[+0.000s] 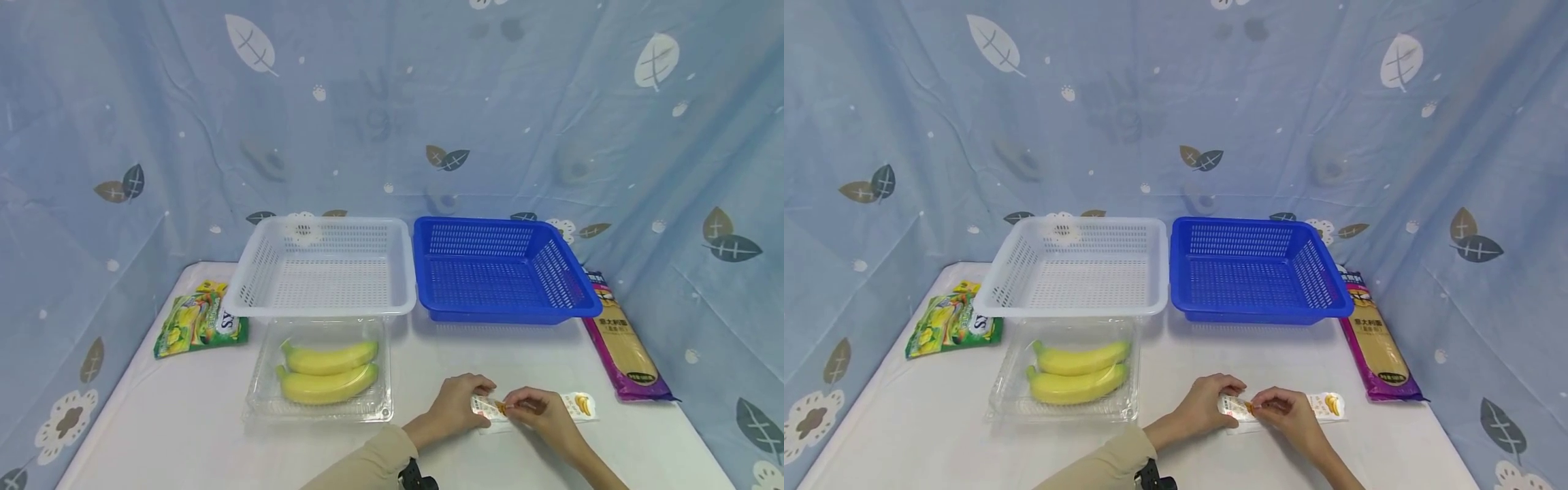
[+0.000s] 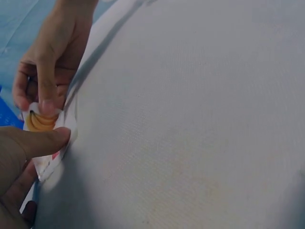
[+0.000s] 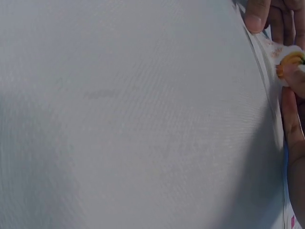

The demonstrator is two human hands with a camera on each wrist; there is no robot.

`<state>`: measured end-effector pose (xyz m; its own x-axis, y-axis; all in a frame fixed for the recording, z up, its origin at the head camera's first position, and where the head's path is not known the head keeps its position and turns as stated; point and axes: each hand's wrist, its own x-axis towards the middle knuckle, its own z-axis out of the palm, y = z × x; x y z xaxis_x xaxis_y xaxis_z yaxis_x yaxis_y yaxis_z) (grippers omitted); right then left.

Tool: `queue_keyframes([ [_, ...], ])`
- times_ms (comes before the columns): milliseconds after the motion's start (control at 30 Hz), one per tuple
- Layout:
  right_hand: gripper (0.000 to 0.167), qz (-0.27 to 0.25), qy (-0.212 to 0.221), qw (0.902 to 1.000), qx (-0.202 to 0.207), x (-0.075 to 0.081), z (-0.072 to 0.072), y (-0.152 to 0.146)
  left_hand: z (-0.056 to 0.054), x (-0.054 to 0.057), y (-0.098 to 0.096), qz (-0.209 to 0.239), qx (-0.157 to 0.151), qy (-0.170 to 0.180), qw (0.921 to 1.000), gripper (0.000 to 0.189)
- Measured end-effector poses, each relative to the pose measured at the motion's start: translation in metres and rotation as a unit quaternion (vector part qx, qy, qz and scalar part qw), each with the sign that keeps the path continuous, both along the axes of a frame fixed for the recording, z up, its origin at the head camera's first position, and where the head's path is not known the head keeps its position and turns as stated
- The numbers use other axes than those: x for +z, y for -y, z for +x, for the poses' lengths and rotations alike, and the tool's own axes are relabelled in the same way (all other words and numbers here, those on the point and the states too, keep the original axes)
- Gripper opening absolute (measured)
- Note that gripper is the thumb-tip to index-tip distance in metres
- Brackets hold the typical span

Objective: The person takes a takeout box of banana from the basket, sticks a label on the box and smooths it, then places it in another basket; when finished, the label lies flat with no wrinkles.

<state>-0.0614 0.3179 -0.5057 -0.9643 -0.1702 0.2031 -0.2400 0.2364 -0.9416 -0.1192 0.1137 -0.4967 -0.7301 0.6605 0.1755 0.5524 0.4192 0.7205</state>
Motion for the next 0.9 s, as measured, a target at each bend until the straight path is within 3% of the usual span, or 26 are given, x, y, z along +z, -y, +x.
queue_keyframes([
  [100, 0.012, -0.008, 0.018, 0.9998, 0.007, 0.002, 0.001, -0.004, -0.001, 0.0, 0.0, -0.018, 0.002, -0.018, 0.9997, 0.054],
  [267, 0.008, -0.044, 0.12, 0.9915, -0.022, 0.014, 0.006, -0.011, -0.002, 0.001, 0.0, -0.024, 0.0, -0.017, 0.9996, 0.054],
  [467, 0.021, -0.127, 0.266, 0.9541, -0.054, 0.025, 0.008, -0.029, -0.006, -0.001, 0.002, -0.012, -0.018, -0.002, 0.9998, 0.059],
  [667, 0.02, -0.188, 0.324, 0.9259, -0.05, 0.023, 0.007, -0.047, -0.008, -0.005, 0.008, 0.031, -0.046, 0.05, 0.9972, 0.058],
  [767, 0.02, -0.209, 0.345, 0.9137, -0.05, 0.022, 0.007, -0.053, -0.007, -0.006, 0.011, 0.069, -0.03, 0.066, 0.995, 0.055],
  [833, 0.021, -0.222, 0.352, 0.9079, -0.049, 0.021, 0.008, -0.057, -0.006, -0.008, 0.012, 0.095, -0.004, 0.067, 0.9932, 0.051],
  [900, 0.023, -0.233, 0.353, 0.9048, -0.048, 0.021, 0.008, -0.061, -0.004, -0.009, 0.013, 0.122, 0.031, 0.092, 0.9878, 0.045],
])
